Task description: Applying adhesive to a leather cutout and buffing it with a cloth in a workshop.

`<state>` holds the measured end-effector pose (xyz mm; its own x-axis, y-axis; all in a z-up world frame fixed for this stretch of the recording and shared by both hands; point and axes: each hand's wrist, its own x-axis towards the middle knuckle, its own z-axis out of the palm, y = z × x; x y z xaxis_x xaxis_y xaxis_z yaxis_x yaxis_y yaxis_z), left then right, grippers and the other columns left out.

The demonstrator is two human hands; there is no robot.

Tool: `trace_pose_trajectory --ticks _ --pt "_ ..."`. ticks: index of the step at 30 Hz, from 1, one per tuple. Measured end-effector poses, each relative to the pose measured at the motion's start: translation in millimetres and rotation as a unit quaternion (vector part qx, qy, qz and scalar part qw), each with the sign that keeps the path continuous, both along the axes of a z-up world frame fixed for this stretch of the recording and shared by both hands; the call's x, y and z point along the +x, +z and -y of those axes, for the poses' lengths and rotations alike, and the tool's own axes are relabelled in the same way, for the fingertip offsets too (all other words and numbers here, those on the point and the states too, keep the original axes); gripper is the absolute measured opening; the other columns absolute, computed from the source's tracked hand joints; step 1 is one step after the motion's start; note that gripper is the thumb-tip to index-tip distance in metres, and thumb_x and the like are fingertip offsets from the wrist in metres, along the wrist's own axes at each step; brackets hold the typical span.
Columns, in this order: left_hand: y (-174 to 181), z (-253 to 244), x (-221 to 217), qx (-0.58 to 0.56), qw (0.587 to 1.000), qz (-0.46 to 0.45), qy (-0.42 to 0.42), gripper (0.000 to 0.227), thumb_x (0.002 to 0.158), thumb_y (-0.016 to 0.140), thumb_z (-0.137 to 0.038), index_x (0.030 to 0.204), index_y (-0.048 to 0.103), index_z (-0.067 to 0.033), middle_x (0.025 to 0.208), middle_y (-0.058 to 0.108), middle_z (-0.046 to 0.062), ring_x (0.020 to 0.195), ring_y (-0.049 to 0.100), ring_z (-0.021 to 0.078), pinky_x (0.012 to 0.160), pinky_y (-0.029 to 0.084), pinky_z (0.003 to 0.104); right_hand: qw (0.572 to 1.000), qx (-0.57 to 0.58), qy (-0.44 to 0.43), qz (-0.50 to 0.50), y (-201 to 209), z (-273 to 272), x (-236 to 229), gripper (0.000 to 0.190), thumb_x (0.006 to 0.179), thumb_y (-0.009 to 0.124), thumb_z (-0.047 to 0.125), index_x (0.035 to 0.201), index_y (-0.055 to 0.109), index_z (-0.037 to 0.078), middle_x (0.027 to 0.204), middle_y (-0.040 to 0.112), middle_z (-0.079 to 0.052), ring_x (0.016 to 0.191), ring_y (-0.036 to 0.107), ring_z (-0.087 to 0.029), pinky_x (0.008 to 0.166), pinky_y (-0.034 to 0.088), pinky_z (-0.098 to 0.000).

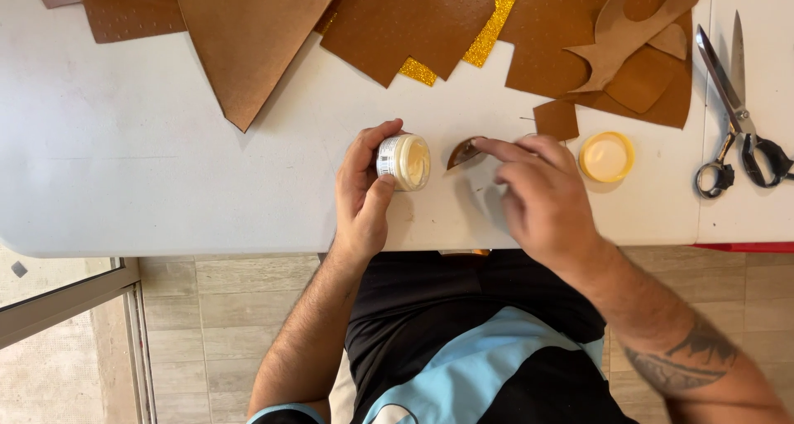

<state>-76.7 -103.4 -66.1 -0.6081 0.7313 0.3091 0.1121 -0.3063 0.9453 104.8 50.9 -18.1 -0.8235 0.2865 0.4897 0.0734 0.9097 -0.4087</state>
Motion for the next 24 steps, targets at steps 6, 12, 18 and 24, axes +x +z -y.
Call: trace_pose_trajectory --ticks 6,12,18,24 --pt "7 -3 -1 0.011 1.0 -0.004 -0.013 0.061 0.082 0.055 -0.009 0.138 0.05 0.0164 0.121 0.055 0.027 0.119 0.055 0.0363 0.105 0.049 0.05 0.902 -0.388 -0.045 -0.186 -2 21 28 0.018 0.09 0.046 -0.015 0.096 0.048 0.001 0.123 0.068 -0.031 0.098 0.066 -0.034 0.07 0.043 -0.0303" --pt "15 0 10 0.017 0.998 -0.049 -0.044 0.079 0.074 0.068 0.015 0.149 0.042 0.0117 0.129 0.04 0.021 0.127 0.048 0.0333 0.111 0.047 0.05 0.798 -0.535 -0.032 -0.277 -30 14 71 0.027 0.087 0.053 -0.004 0.112 0.048 0.005 0.119 0.068 -0.033 0.1 0.068 -0.036 0.075 0.044 -0.0343" --pt "7 5 17 0.033 0.992 -0.122 0.016 0.082 0.072 0.077 0.018 0.146 0.041 0.0165 0.127 0.036 0.026 0.121 0.051 0.0393 0.106 0.052 0.05 0.958 -0.128 -0.198 -0.165 -18 -29 88 0.075 0.091 0.086 0.012 0.143 0.034 -0.004 0.138 0.051 -0.029 0.113 0.061 -0.04 0.091 0.043 -0.0441" --pt "12 -13 48 0.065 0.993 -0.098 0.0 0.087 0.072 0.085 0.012 0.144 0.037 0.015 0.128 0.056 0.031 0.126 0.06 0.0484 0.103 0.052 0.056 0.972 -0.065 -0.209 -0.088 -24 -41 82 0.092 0.084 0.085 -0.01 0.155 0.026 -0.012 0.137 0.046 -0.029 0.116 0.066 -0.046 0.107 0.048 -0.054"
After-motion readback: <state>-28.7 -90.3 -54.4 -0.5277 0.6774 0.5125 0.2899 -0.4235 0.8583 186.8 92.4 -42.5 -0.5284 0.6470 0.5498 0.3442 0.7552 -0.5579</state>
